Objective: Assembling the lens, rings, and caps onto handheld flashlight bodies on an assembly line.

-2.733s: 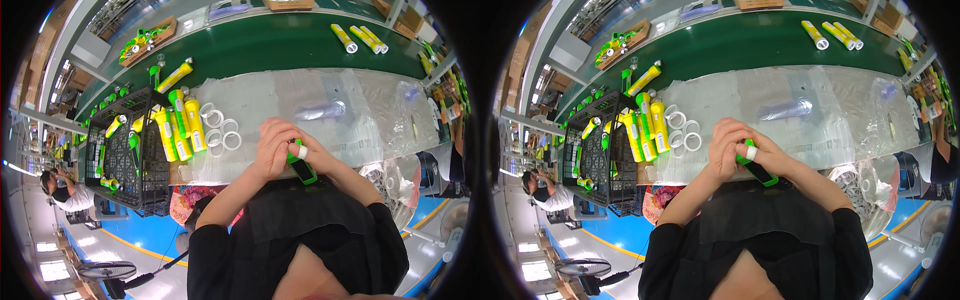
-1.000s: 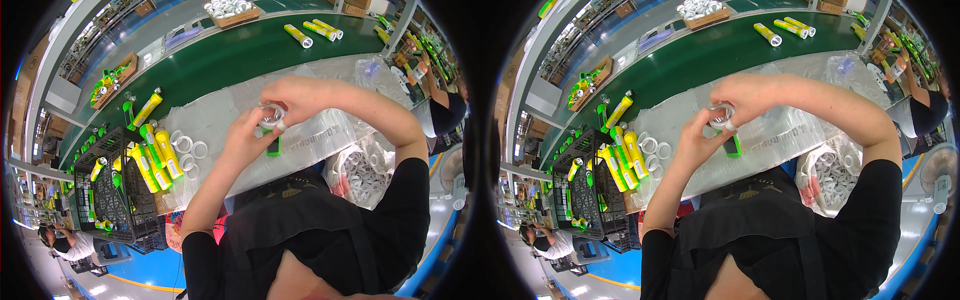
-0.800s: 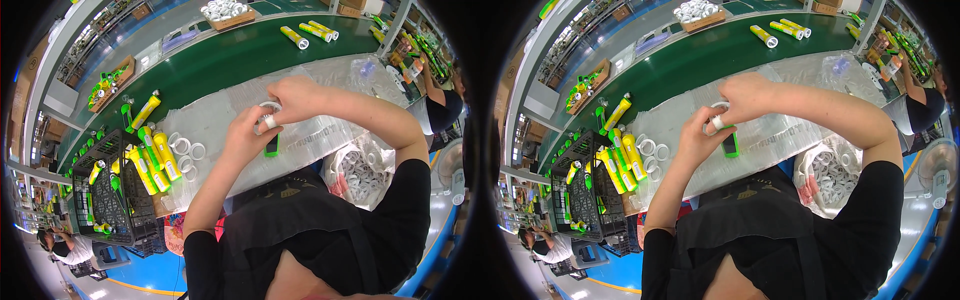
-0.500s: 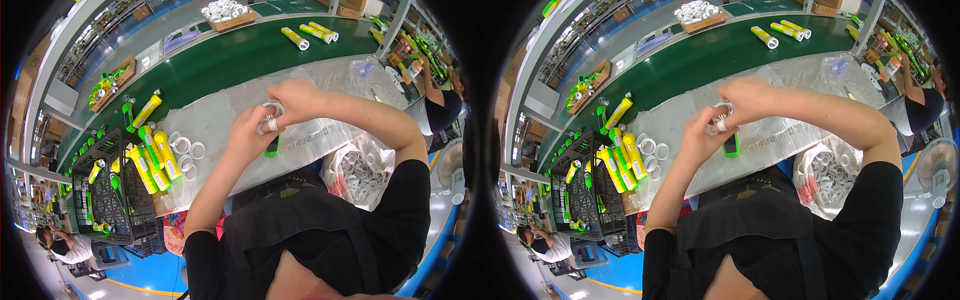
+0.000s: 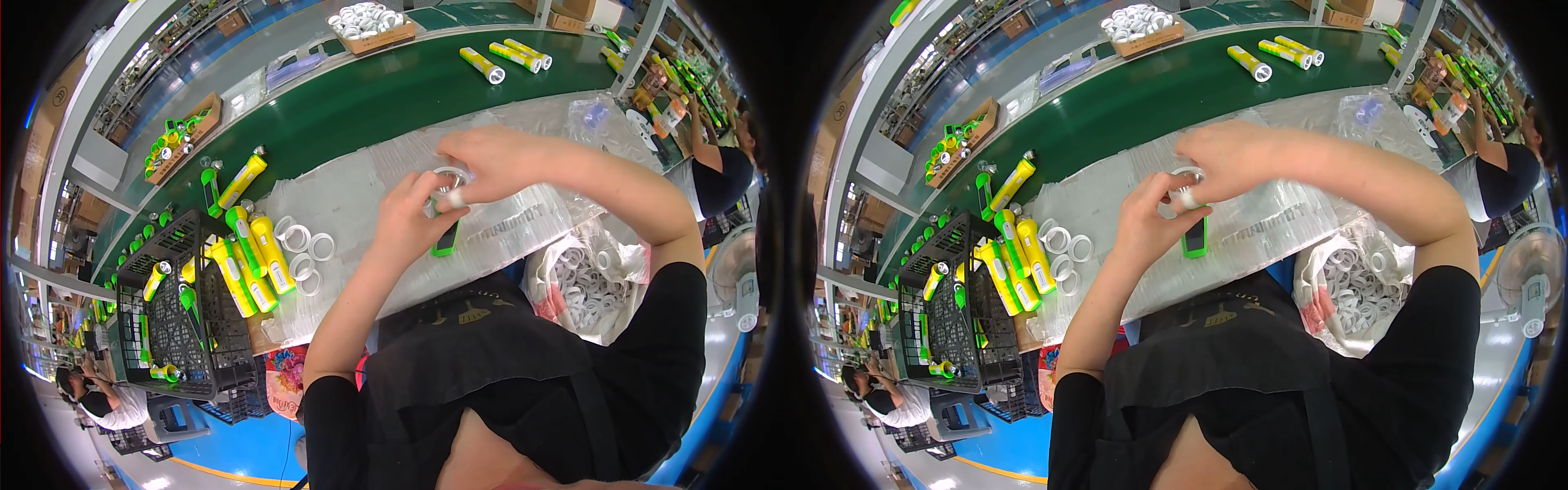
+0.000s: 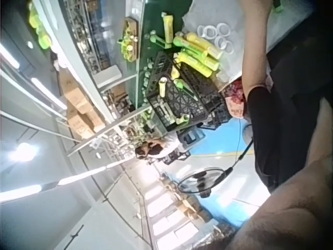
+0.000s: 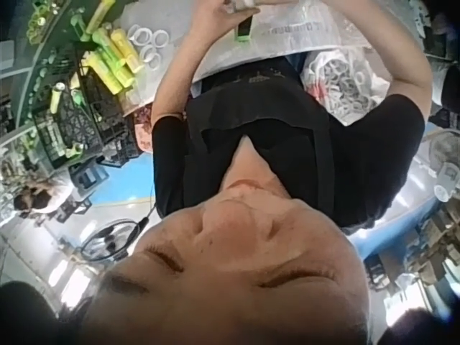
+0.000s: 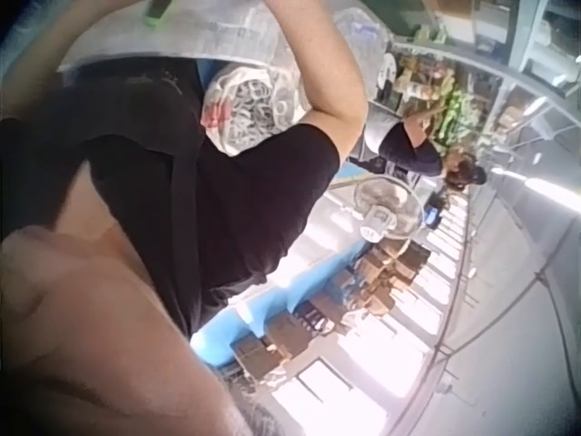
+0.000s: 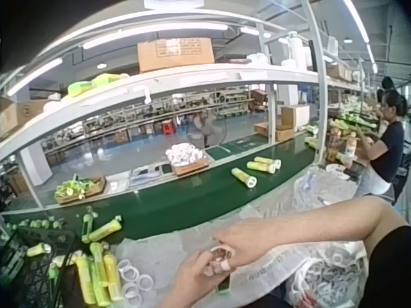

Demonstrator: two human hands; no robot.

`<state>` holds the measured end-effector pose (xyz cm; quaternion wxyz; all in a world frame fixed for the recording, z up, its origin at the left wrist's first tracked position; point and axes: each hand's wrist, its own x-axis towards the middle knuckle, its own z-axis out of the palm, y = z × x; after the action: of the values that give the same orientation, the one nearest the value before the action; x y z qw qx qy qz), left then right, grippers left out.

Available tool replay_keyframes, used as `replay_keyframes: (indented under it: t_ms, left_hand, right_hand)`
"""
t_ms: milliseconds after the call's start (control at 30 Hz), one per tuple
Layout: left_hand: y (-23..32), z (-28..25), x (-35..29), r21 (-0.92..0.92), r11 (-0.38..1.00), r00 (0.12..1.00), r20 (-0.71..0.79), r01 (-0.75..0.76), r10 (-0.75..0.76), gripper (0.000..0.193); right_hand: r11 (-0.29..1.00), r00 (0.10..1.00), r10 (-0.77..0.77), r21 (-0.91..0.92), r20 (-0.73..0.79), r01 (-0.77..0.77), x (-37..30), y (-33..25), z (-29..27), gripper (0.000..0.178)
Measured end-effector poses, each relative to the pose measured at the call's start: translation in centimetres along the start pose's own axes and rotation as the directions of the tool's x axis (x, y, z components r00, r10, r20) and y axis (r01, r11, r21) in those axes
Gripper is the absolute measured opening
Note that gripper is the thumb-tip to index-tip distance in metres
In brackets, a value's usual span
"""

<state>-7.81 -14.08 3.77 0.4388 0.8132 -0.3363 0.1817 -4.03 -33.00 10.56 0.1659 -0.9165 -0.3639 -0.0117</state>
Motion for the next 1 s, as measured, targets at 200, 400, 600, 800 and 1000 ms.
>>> replay_keyframes:
  t_ms: [200, 400, 600, 800, 1000]
  left_hand:
    - [0.0, 0.0, 0.2, 0.005, 0.999, 0.999, -0.029, -0.032, 0.032, 0.04]
    - [-0.6, 0.1, -0.1, -0.047, 0.999, 1.0, -0.011, 0.024, -0.025, 0.04]
    - [-1.0, 0.2, 0.4, -0.1, 0.995, 0.999, -0.047, -0.02, 0.015, 0.038]
    - [-1.1, 0.0, 0.5, -0.112, 0.992, 0.998, -0.044, -0.052, 0.047, 0.038]
    - [0.8, -2.2, -0.9, -0.472, 0.857, 0.969, 0.22, 0.209, -0.116, 0.108]
  right_hand:
    - [0.95, 0.957, 0.281, -0.165, 0.074, -0.266, -0.1, -2.3, -0.9, 0.065]
    - [0.881, 0.89, -0.304, 0.257, -0.339, 0.399, 0.2, 0.5, 0.8, 0.067]
    - [0.97, 0.998, -0.025, 0.239, -0.061, 0.039, -0.4, -0.1, -1.1, 0.043]
    - [0.992, 0.999, -0.007, 0.123, -0.046, 0.012, -0.7, -0.3, 0.7, 0.045]
    - [0.864, 0.959, 0.016, 0.487, -0.283, 0.13, -3.4, -2.9, -2.5, 0.039]
